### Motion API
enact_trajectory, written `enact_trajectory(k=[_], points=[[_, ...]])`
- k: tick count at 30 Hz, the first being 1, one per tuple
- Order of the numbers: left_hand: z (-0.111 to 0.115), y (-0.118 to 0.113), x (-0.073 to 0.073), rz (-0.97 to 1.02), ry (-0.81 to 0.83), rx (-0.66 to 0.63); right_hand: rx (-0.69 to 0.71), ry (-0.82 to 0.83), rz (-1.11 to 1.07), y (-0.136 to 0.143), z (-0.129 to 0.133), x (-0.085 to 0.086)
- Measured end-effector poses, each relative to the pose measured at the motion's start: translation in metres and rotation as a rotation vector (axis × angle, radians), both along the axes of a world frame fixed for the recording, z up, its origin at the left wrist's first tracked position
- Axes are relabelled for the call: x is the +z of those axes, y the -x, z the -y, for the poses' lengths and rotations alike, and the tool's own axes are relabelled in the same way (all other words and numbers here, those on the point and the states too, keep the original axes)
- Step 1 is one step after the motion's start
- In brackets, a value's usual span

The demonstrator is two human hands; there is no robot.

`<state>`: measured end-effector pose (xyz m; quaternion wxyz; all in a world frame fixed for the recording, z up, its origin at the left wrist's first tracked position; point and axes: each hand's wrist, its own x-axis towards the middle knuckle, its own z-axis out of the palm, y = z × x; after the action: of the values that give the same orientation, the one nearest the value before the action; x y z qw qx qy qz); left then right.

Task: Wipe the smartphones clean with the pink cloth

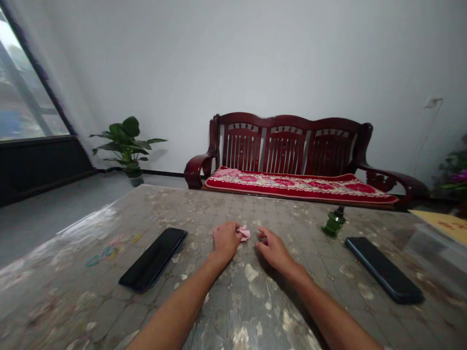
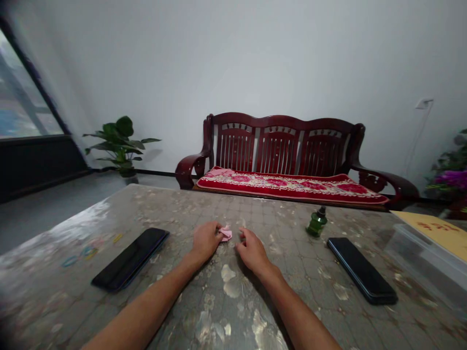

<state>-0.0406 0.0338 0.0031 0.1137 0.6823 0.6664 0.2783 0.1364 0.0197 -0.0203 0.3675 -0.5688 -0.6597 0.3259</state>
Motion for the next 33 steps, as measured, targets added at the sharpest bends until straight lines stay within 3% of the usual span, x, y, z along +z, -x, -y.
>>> enact_trajectory(k=[5,9,12,16,20,22,25,28,33], points=[[0.014,-0.016,-0.001,0.165,-0.107,-0.112,-0.028,0.244,-0.557,-0.002,0.012,0.017],[0.033,-0.029,0.004,0.243,-0.206,-0.188,0.031,0.457,-0.817,-0.008,0.029,0.04],[0.045,-0.033,0.006,0.33,-0.278,-0.277,0.076,0.507,-0.872,-0.011,0.039,0.043],[0.063,-0.03,0.007,0.381,-0.172,-0.39,0.096,0.526,-0.864,-0.012,0.048,0.034],[0.078,-0.003,0.019,0.28,-0.082,-0.504,0.057,0.481,-0.836,-0.016,0.054,0.025],[0.082,0.026,0.028,0.137,-0.063,-0.384,0.002,0.426,-0.841,-0.022,0.056,0.023],[0.087,0.083,0.039,-0.192,-0.013,-0.07,-0.073,0.398,-0.855,-0.032,0.056,0.019],[0.094,0.135,0.041,-0.49,0.071,0.209,-0.091,0.383,-0.888,-0.036,0.056,0.016],[0.105,0.18,0.025,-0.637,0.314,0.362,-0.066,0.381,-0.896,-0.034,0.057,0.015]])
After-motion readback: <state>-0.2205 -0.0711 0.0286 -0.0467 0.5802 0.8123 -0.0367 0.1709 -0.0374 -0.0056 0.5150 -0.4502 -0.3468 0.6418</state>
